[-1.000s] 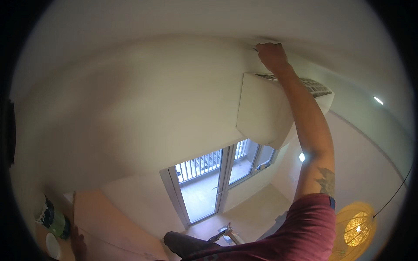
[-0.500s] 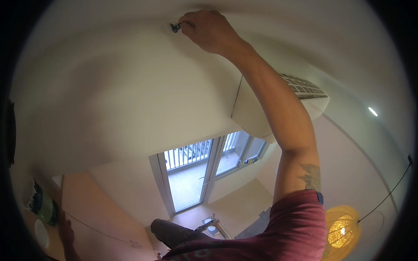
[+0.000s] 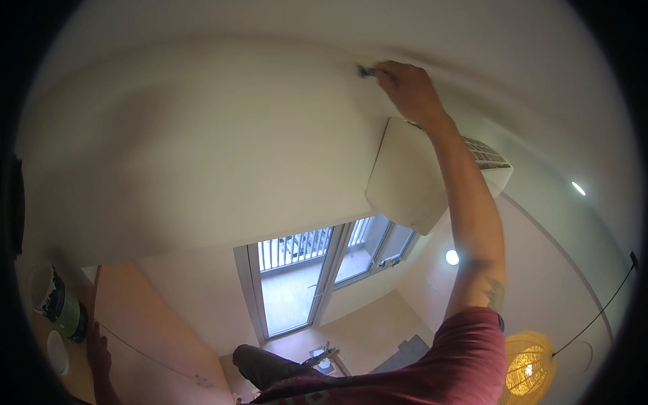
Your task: The person paints the ceiling using a paintbrush, repeatedly dipping the brush into a paint can and applying paint to the ceiling surface. The person works on a ladder while another person is visible in the background.
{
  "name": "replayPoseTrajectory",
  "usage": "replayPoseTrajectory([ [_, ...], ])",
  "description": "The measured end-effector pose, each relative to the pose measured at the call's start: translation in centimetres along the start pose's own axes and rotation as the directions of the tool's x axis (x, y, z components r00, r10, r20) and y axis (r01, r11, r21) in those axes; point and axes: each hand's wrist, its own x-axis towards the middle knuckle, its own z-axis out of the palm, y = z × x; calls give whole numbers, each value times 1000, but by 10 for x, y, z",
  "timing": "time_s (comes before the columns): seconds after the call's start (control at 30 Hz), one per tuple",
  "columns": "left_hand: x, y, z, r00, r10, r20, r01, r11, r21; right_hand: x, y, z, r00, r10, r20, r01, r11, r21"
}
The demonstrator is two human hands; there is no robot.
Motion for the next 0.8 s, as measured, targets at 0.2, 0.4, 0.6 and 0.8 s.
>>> replayPoseTrajectory([
  [0.2, 5, 13, -13, 996, -90, 17, 91, 983, -158, 27, -76, 20, 983, -177, -36, 181, 975, 128],
  [0.4, 4, -19, 12, 984, 175, -25, -168, 969, 180, 25, 10, 29, 990, -131, -46, 121, 978, -172],
  [0.6, -5, -29, 29, 978, 179, -110, -160, 973, 164, -4, -26, 13, 949, -286, -132, 270, 954, -128],
  [0.8, 5, 0, 4, 999, -15, -43, 12, 997, -74, 24, -68, 33, 823, -537, -186, 495, 838, -232],
])
